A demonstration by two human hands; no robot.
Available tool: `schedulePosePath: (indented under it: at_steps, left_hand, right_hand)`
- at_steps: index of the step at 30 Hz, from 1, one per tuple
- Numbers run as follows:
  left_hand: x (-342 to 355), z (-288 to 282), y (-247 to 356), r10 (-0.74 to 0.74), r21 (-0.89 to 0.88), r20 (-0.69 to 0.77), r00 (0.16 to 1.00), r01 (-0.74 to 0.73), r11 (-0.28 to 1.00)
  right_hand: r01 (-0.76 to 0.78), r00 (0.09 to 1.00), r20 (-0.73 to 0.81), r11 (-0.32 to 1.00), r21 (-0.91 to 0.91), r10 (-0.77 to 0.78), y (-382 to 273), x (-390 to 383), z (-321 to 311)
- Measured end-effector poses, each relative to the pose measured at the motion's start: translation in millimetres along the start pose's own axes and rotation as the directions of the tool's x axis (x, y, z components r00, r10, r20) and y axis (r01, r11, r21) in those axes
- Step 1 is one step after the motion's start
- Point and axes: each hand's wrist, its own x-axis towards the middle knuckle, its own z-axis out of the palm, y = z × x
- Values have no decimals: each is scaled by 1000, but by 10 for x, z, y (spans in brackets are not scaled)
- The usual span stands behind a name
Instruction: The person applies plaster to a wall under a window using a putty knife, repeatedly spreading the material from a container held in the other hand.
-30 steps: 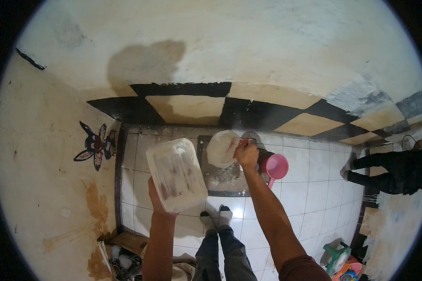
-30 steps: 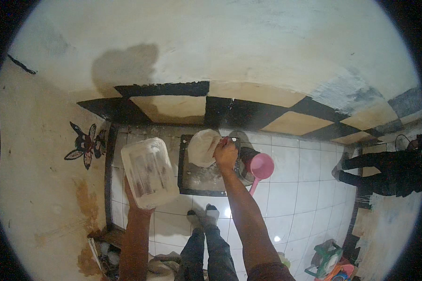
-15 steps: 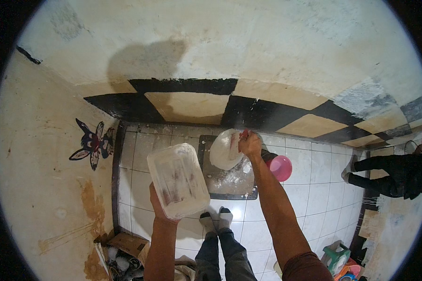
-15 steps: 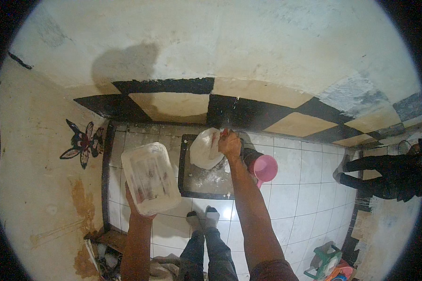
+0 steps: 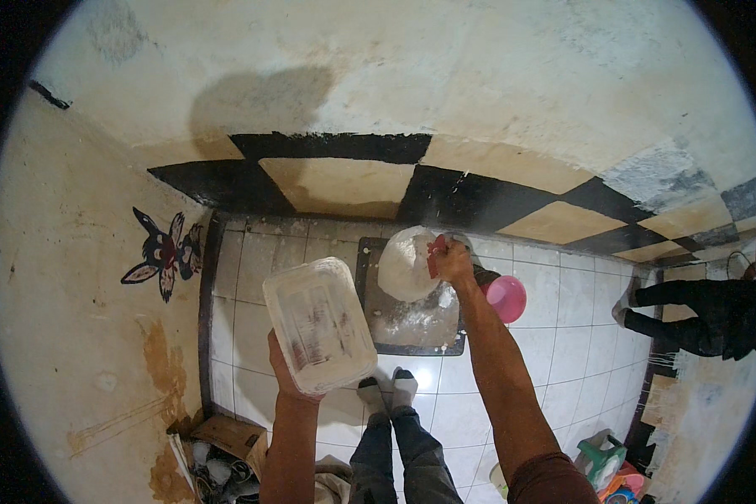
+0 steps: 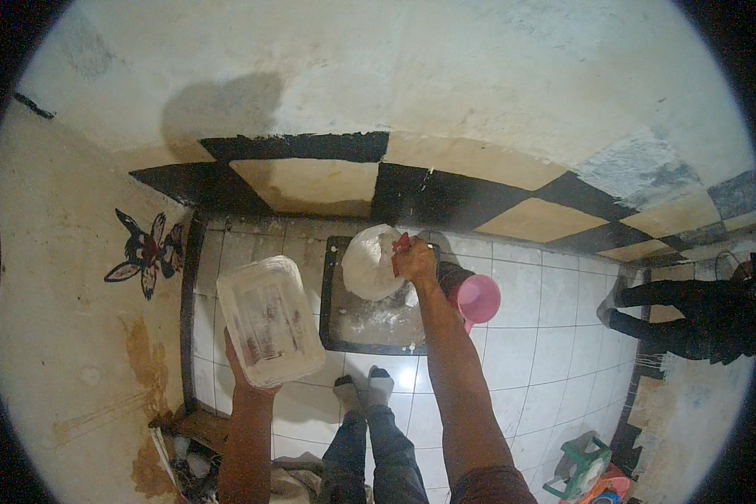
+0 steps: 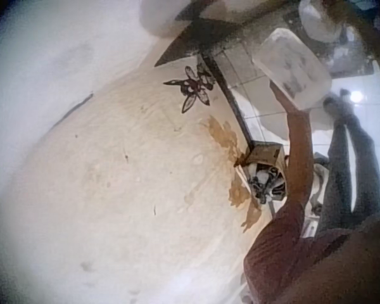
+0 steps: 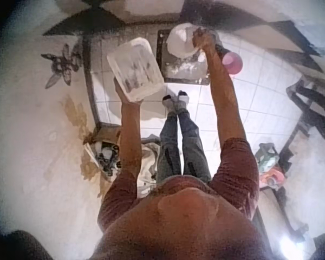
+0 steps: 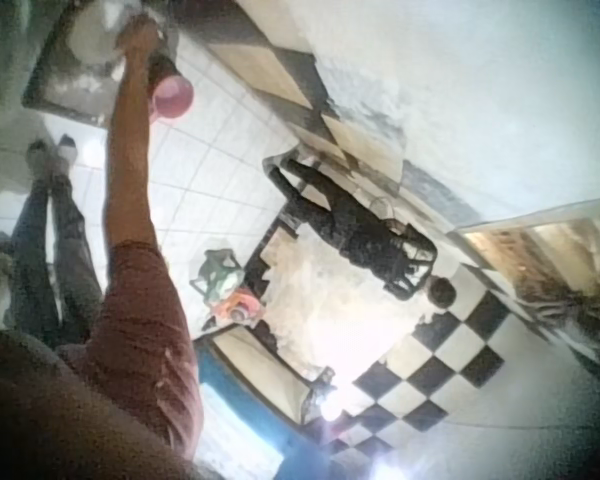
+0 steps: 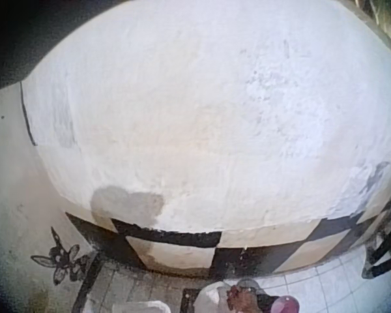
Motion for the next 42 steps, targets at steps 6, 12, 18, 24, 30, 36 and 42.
schedulePosePath:
  at_steps: [6, 12, 18, 24, 30, 36, 42]
  left_hand:
    - [-33, 10, -9, -4, -12, -4, 1000, 4, 1000]
    - [-43, -148, 35, 12, -22, -3, 1000, -12, 1000]
    - [-83, -165, 49, 38, -32, -41, 998, -40, 999]
    - [-32, -195, -47, -19, -48, 25, 1000, 20, 999]
    - [-65, -221, -63, 0, -22, 19, 1000, 1, 1000]
    - [59, -77, -125, -10, 100, 65, 998, 4, 995]
    - [205, 267, -278, -70, 27, 74, 995, 68, 997]
  right_hand:
    - [-19, 1000, -18, 994, 111, 21, -72, -34, 31]
    - [-39, 996, 81, 997, -70, 45, -480, -176, 1]
    - [-246, 955, 121, 951, -186, 270, -530, -60, 218]
    - [-374, 927, -25, 921, -105, 374, 8, 114, 523]
    - [-89, 988, 106, 971, -220, 115, -295, -160, 260]
    - [-151, 988, -16, 989, 2, 151, -3, -125, 463]
    - [-100, 995, 19, 974, 204, 99, 743, 54, 661]
